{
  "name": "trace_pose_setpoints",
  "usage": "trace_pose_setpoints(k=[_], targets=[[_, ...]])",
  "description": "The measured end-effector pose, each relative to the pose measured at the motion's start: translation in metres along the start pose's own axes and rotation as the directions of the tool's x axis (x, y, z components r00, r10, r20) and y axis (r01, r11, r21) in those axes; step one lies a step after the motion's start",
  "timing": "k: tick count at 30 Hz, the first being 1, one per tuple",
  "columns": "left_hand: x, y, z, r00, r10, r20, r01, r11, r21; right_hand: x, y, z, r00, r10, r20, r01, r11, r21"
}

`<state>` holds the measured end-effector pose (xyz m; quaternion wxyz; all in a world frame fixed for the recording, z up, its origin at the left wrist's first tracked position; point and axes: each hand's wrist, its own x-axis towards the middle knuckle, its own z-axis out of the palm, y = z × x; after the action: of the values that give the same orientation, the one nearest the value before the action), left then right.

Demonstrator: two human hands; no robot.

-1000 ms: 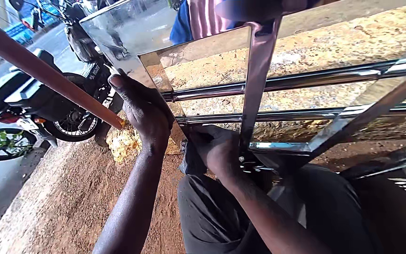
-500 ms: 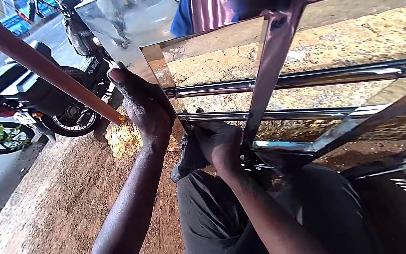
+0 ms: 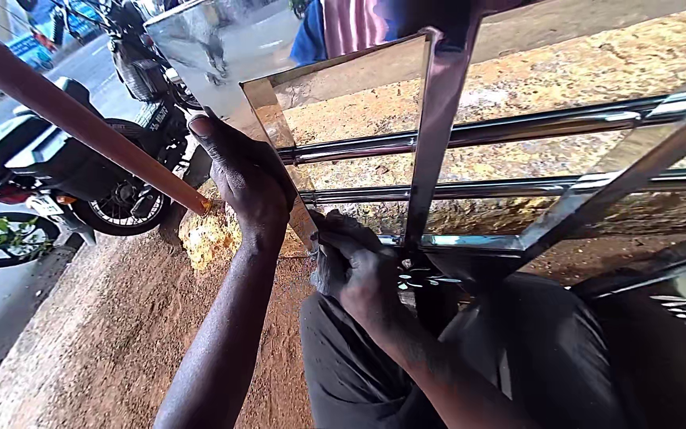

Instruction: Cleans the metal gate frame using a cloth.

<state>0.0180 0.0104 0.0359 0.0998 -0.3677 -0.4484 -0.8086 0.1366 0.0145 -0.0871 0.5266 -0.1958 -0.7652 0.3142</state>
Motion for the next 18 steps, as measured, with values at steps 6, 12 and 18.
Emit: trace_pose_setpoints(k=[6,12,18], targets=[[0.000,0.002,-0.001,1.000,-0.019,-0.002,0.019,1.000,-0.005,0.036,-0.023,-0.054,0.667,0.347,0.659,-0.361,0.925,-0.122],[-0.001,0.001,0.000,1.000,0.013,-0.014,-0.013,1.000,-0.007,0.006,-0.009,-0.027,0.993,0.110,-0.041,-0.107,0.991,0.078],[-0.001,0.002,-0.001,0.999,-0.021,-0.027,0.021,1.000,0.002,0.001,-0.008,-0.011,0.986,0.144,0.081,-0.150,0.987,0.066]])
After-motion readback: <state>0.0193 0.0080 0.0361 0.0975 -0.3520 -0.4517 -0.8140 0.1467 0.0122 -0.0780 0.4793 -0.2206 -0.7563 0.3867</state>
